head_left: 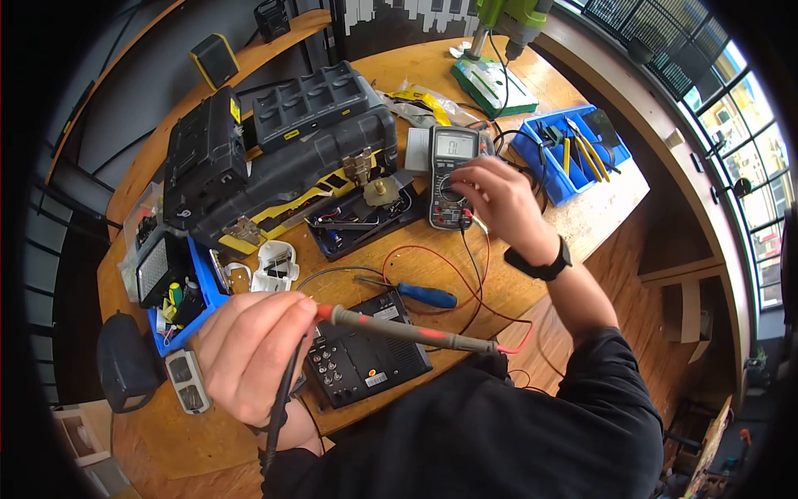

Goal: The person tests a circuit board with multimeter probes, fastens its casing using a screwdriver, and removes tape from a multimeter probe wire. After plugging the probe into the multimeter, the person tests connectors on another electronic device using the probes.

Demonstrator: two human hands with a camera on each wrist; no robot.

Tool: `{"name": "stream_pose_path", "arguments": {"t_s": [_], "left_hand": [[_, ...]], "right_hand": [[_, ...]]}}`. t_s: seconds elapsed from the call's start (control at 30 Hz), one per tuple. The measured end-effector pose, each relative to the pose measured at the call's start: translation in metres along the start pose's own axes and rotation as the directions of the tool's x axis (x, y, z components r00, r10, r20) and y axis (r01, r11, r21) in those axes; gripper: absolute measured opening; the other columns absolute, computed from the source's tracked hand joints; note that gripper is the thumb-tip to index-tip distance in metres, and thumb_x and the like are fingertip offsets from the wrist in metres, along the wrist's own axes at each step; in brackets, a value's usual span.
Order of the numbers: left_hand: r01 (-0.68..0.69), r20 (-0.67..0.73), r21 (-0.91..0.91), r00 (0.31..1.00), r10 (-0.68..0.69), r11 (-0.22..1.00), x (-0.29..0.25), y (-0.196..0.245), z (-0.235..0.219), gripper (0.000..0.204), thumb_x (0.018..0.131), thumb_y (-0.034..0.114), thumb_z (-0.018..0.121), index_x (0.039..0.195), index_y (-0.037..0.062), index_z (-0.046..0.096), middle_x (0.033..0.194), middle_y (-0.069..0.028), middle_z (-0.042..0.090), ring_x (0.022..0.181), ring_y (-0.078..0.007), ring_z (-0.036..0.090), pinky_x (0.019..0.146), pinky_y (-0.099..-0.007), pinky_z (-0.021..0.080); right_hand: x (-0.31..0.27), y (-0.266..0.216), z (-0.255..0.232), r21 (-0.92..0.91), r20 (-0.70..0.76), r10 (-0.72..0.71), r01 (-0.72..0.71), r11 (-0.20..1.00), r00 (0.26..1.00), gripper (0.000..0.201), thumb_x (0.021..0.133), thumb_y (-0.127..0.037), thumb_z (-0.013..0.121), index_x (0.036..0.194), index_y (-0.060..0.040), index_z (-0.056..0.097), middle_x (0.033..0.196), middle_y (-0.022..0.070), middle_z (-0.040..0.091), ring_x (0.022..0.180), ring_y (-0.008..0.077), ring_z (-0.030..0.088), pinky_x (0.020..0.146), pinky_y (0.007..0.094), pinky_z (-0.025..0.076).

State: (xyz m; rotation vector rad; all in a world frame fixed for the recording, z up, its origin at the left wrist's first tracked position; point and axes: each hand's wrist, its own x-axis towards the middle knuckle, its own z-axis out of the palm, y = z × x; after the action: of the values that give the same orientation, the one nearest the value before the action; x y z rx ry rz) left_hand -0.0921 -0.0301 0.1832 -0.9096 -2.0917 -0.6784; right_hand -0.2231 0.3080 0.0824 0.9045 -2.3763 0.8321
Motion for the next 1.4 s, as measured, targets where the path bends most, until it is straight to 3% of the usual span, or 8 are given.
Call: {"name": "stream_pose_path", "arguments": {"t_s": [0.1, 0.33, 0.97, 1.03, 1.17, 1.37, 1.4], "left_hand": [[-0.022, -0.002, -0.01, 1.0, 0.022, 1.0, -0.003, 0.0, 0.005, 0.039, 0.068, -0.013, 0.087, 0.104, -0.0072, 0.075, 0.091, -0.0188, 0.073, 0.073, -0.0324, 0.073, 0.061, -0.0359, 0.057], [-0.032, -0.007, -0.02, 0.999, 0.032, 0.999, -0.004, 0.006, 0.011, 0.04, 0.067, -0.012, 0.088, 0.104, -0.0063, 0.075, 0.09, -0.0173, 0.074, 0.072, -0.031, 0.073, 0.06, -0.0341, 0.057], [-0.059, 0.038, -0.047, 0.997, 0.061, 0.997, -0.005, 0.005, 0.007, 0.038, 0.07, -0.013, 0.085, 0.106, -0.0072, 0.075, 0.094, -0.0193, 0.074, 0.075, -0.0321, 0.074, 0.062, -0.0352, 0.06], [0.027, -0.057, 0.003, 0.998, -0.027, 1.0, -0.007, 0.01, 0.014, 0.027, 0.072, 0.002, 0.084, 0.098, -0.0009, 0.079, 0.088, -0.0118, 0.075, 0.075, -0.0282, 0.074, 0.063, -0.0344, 0.055], [0.027, -0.051, -0.003, 0.998, -0.027, 1.0, -0.006, 0.01, 0.013, 0.027, 0.072, 0.001, 0.084, 0.099, -0.0007, 0.079, 0.088, -0.0115, 0.075, 0.076, -0.028, 0.074, 0.063, -0.0343, 0.054], [0.028, -0.056, -0.016, 0.998, -0.029, 0.999, -0.005, 0.011, 0.015, 0.029, 0.071, 0.0, 0.085, 0.099, -0.0004, 0.079, 0.089, -0.0114, 0.075, 0.076, -0.0279, 0.074, 0.063, -0.0343, 0.054], [0.043, -0.063, -0.023, 0.997, -0.045, 0.999, -0.006, 0.011, 0.016, 0.029, 0.071, 0.0, 0.085, 0.099, -0.0003, 0.079, 0.089, -0.0111, 0.075, 0.076, -0.028, 0.074, 0.063, -0.0343, 0.054]], "right_hand": [[-0.007, 0.028, 0.0, -0.088, 0.032, -0.038, 0.04, 0.995, 0.999, 0.016, 0.092, -0.003, 0.08, 0.108, -0.0028, 0.077, 0.105, 0.0128, 0.07, 0.092, 0.0329, 0.071, 0.081, 0.0402, 0.06], [-0.009, 0.041, 0.014, -0.263, 0.339, -0.072, 0.168, 0.95, 0.938, 0.029, 0.086, -0.002, 0.07, 0.115, -0.0056, 0.075, 0.111, 0.0094, 0.067, 0.106, 0.031, 0.068, 0.086, 0.0417, 0.061], [-0.002, 0.043, 0.012, -0.23, 0.394, -0.146, 0.251, 0.94, 0.907, 0.029, 0.084, -0.003, 0.068, 0.112, -0.0025, 0.074, 0.107, 0.0076, 0.065, 0.109, 0.0289, 0.065, 0.092, 0.039, 0.059], [-0.002, 0.04, 0.01, -0.243, 0.407, -0.171, 0.287, 0.927, 0.897, 0.029, 0.083, -0.002, 0.068, 0.112, -0.0024, 0.074, 0.109, 0.0079, 0.065, 0.11, 0.0289, 0.065, 0.092, 0.0385, 0.06], [-0.004, 0.041, 0.011, -0.248, 0.408, -0.156, 0.274, 0.929, 0.899, 0.03, 0.083, -0.001, 0.069, 0.112, -0.0025, 0.073, 0.111, 0.0087, 0.065, 0.112, 0.0292, 0.065, 0.092, 0.0385, 0.061], [-0.008, 0.028, 0.011, -0.302, 0.299, -0.162, 0.254, 0.919, 0.941, 0.03, 0.085, -0.004, 0.074, 0.115, -0.0035, 0.072, 0.111, 0.0097, 0.066, 0.108, 0.03, 0.066, 0.088, 0.0391, 0.06], [-0.007, 0.013, 0.008, -0.207, 0.215, -0.203, 0.248, 0.946, 0.955, 0.032, 0.086, -0.008, 0.078, 0.118, -0.0044, 0.072, 0.108, 0.0092, 0.066, 0.102, 0.0292, 0.066, 0.085, 0.0392, 0.06]]}}
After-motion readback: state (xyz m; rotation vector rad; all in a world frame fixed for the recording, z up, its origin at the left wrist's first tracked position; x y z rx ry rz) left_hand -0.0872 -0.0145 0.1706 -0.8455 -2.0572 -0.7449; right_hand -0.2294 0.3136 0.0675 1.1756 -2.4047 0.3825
